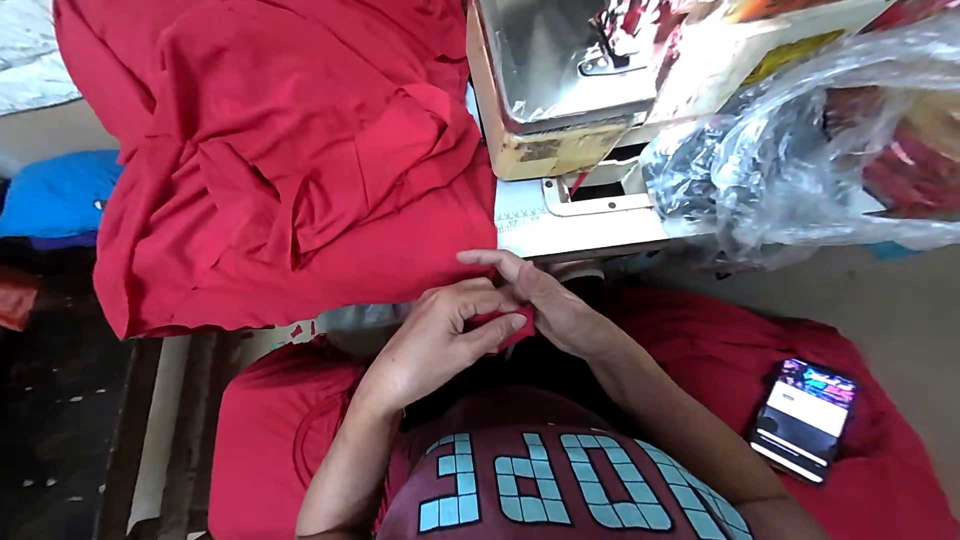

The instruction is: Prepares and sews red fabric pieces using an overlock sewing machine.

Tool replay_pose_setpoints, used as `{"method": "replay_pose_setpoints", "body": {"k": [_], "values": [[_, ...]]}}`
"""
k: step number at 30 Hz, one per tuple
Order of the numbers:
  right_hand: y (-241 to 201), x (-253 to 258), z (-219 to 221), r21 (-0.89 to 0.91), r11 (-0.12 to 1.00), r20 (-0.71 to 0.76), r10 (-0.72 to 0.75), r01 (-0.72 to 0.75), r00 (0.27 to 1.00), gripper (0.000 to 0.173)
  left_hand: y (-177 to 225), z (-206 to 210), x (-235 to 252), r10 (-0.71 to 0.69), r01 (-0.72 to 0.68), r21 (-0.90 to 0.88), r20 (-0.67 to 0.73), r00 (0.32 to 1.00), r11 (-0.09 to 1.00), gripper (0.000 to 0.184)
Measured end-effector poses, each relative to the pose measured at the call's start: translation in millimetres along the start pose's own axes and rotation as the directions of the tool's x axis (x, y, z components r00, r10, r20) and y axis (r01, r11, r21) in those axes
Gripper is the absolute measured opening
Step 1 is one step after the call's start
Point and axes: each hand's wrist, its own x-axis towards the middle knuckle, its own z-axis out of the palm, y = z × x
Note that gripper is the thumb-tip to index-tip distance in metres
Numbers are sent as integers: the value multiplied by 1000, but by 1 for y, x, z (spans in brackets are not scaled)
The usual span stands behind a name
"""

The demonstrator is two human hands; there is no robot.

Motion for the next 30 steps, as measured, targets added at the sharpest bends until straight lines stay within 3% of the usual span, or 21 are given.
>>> {"method": "replay_pose_setpoints", "body": {"k": [3, 7, 11, 15, 18, 21, 24, 27, 30], "values": [[-2, 0, 1, 103, 994, -57, -21, 27, 998, 44, -1, -7, -2, 2, 19, 167, -123, 992, 986, 15], [-7, -1, -9, -198, 963, -158, -216, 183, 964, 35, -11, -16, -7, -30, 93, 221, -274, 961, 971, 9], [-13, -1, -14, -489, 824, -146, -399, 285, 905, 14, -15, -15, -9, -35, 113, 232, -319, 947, 966, 16], [-15, 1, -16, -635, 719, -111, -447, 282, 888, 19, -17, -13, -10, -25, 97, 216, -317, 948, 972, 9], [-15, 0, -19, -648, 727, -82, -362, 226, 929, 23, -18, -16, -10, -5, 57, 174, -288, 958, 983, 7], [-11, 0, -19, -422, 859, 5, -318, 291, 948, 14, -11, -18, -11, -31, 37, 25, -202, 979, 999, 9], [-6, -1, -11, 50, 971, 71, -239, 236, 968, 7, -4, -17, -10, -44, 26, -218, -77, 996, 976, 8], [-1, 2, -1, 361, 927, 110, -149, 100, 983, 17, -1, -17, -7, -19, 10, -278, -27, 999, 961, 7], [-4, 5, 3, 409, 908, 62, -126, 90, 990, 29, -4, -18, -6, -3, -11, -224, -64, 998, 974, 7]]}}
